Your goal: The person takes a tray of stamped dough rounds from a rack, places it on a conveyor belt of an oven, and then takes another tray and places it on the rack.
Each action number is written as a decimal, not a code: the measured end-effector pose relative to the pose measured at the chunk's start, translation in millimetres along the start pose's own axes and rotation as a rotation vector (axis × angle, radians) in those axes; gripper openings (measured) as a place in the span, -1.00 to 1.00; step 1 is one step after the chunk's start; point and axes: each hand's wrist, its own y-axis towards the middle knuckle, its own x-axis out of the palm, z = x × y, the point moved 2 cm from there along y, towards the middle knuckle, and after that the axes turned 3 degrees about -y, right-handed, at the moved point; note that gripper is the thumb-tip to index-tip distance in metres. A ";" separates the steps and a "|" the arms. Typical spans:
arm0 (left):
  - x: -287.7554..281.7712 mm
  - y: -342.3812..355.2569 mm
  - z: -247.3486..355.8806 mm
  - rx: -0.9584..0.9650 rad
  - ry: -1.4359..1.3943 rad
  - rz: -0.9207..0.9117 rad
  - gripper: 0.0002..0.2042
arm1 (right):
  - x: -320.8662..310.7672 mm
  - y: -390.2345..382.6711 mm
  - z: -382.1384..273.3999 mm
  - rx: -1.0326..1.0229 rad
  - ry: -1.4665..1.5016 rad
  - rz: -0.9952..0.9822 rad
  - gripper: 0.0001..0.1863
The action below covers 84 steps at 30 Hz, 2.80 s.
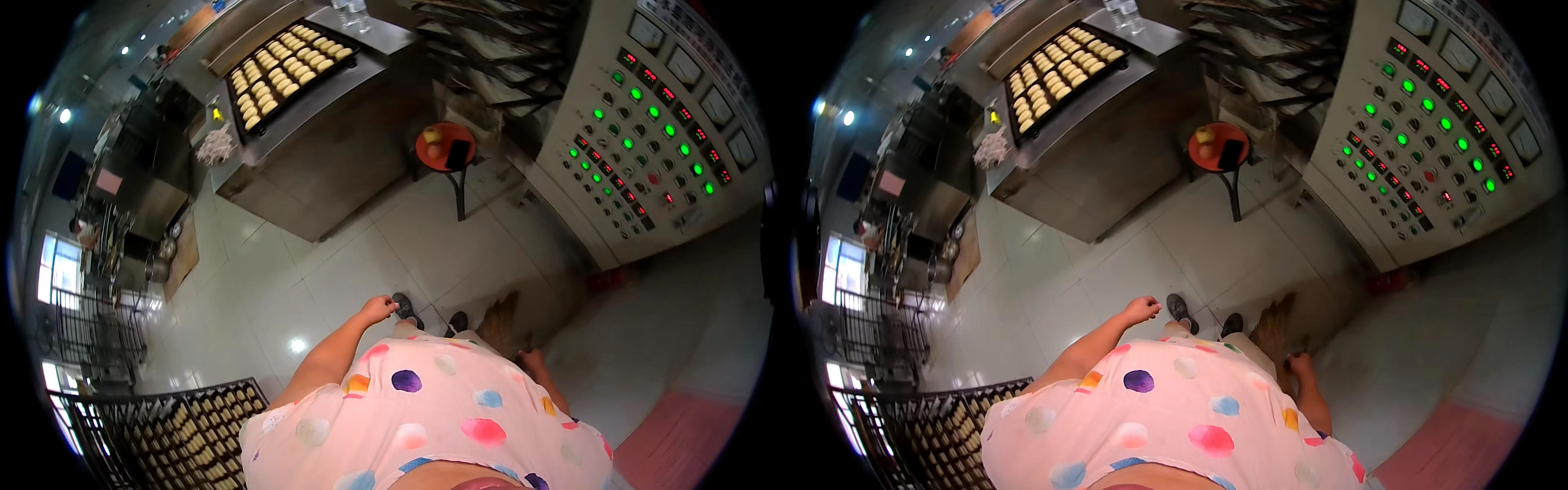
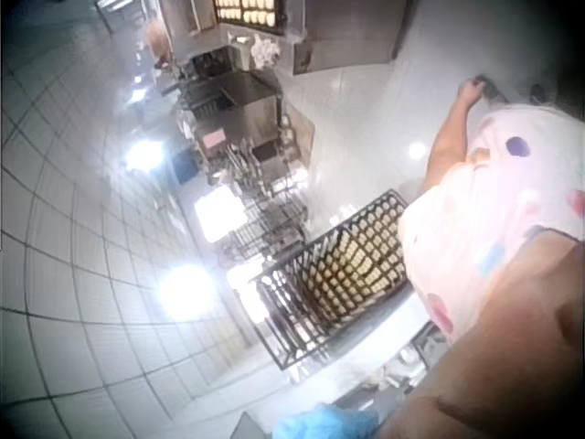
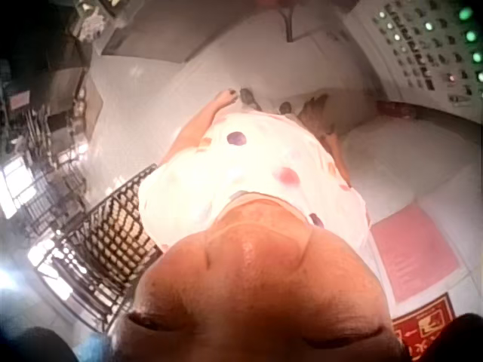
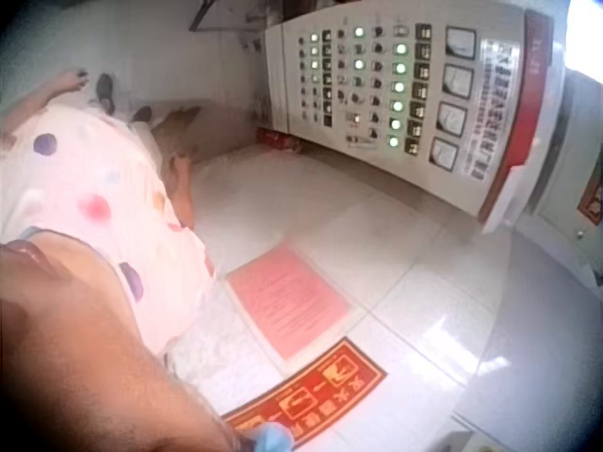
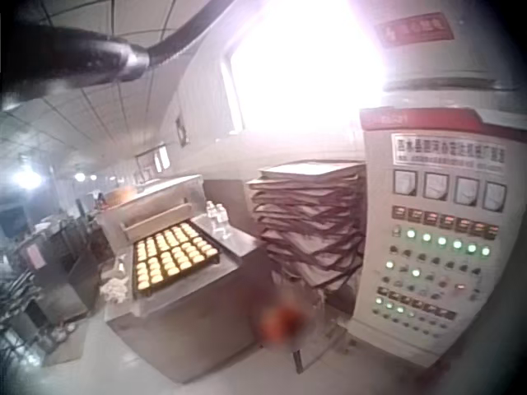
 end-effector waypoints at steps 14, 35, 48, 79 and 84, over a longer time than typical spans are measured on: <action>-29.4 -31.1 -44.7 0.062 -0.084 0.101 -0.66 | 2.5 -75.6 -112.6 -0.110 -0.099 0.004 -0.78; -87.0 -446.3 -301.6 -0.054 -1.080 1.562 -0.82 | 416.8 -136.6 -406.8 -0.555 -0.347 -1.010 -0.75; -29.5 -736.0 -200.8 -0.220 -1.024 2.658 -0.75 | 665.2 -528.2 -481.0 -0.650 -0.629 -1.833 -0.66; -315.9 -1253.4 -396.1 0.731 -0.821 2.719 -0.49 | 917.8 -1292.7 -619.2 -0.367 0.171 -2.590 -0.51; -324.8 -1269.4 -416.7 0.754 -0.861 2.683 -0.49 | 918.4 -1317.3 -602.2 -0.358 0.180 -2.584 -0.36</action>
